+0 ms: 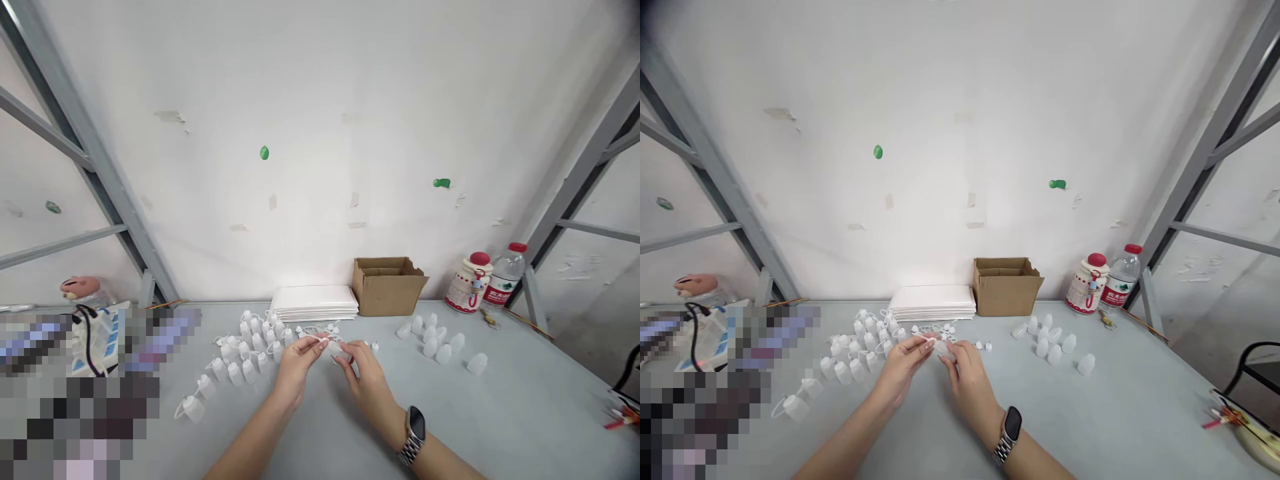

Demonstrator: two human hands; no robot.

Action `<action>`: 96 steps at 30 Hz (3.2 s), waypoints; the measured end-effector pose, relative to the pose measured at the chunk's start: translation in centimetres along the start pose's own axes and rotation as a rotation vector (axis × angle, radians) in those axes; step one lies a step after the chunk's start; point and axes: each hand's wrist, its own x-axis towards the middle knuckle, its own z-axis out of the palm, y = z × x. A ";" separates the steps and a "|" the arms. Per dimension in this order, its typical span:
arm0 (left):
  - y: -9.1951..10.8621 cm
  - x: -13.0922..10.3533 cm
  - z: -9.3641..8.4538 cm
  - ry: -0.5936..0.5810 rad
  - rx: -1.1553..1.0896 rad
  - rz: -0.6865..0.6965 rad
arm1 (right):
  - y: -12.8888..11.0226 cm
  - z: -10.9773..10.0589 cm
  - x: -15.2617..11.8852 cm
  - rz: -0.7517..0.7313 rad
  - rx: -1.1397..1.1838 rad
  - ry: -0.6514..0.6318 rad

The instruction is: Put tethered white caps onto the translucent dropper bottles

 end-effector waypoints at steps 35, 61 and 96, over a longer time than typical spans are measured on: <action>1.0 0.1 0.0 -0.109 0.487 0.280 | -0.9 -0.7 1.6 0.807 1.112 -0.252; 2.2 -0.6 -0.1 0.021 0.258 0.079 | -1.7 -0.7 0.9 0.562 0.517 -0.179; 0.6 -0.7 0.3 -0.084 0.143 -0.004 | -1.0 -0.7 -0.2 0.323 0.157 -0.047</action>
